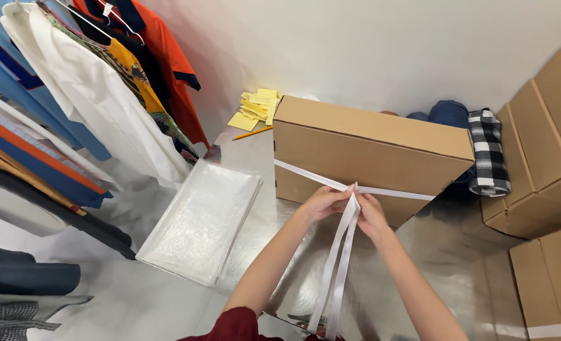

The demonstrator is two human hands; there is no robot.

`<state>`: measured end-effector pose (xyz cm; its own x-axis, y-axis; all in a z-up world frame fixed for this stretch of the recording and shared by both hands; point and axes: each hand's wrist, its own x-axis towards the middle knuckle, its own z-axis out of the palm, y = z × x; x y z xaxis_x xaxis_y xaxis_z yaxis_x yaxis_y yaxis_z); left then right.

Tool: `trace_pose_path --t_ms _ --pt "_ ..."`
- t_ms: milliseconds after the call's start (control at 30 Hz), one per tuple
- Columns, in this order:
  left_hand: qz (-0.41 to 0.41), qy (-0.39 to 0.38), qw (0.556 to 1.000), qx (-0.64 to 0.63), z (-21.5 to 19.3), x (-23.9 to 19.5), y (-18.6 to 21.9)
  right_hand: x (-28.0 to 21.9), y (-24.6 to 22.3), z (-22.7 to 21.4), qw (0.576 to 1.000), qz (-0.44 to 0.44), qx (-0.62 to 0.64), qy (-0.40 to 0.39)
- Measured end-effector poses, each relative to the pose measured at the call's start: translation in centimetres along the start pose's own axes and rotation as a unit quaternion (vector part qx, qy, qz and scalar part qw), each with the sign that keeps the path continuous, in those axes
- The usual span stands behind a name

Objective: The person ties a white ribbon around a cardboard box placed on a metal table. They wrap the ribbon around the box, pull it tight, and tie a neat bow on top.

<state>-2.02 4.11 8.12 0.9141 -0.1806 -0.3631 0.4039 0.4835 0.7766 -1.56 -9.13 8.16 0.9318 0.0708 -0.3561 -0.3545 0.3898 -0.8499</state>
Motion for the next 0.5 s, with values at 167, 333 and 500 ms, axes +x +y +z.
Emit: trace_pose_path --t_ms 167,333,500 --pt "-0.057 -0.056 0.997 -0.009 -0.7 -0.2 1.2 2.0 0.2 -1.9 0.998 0.034 -0.045 -0.013" --pt "-0.076 -0.099 0.991 -0.049 -1.1 -0.1 1.4 2.6 0.1 -2.3 0.997 0.065 -0.046 -0.016" --pt "-0.093 -0.158 0.98 -0.08 -2.1 0.9 1.2 2.9 -1.0 -2.4 0.993 0.086 -0.055 -0.066"
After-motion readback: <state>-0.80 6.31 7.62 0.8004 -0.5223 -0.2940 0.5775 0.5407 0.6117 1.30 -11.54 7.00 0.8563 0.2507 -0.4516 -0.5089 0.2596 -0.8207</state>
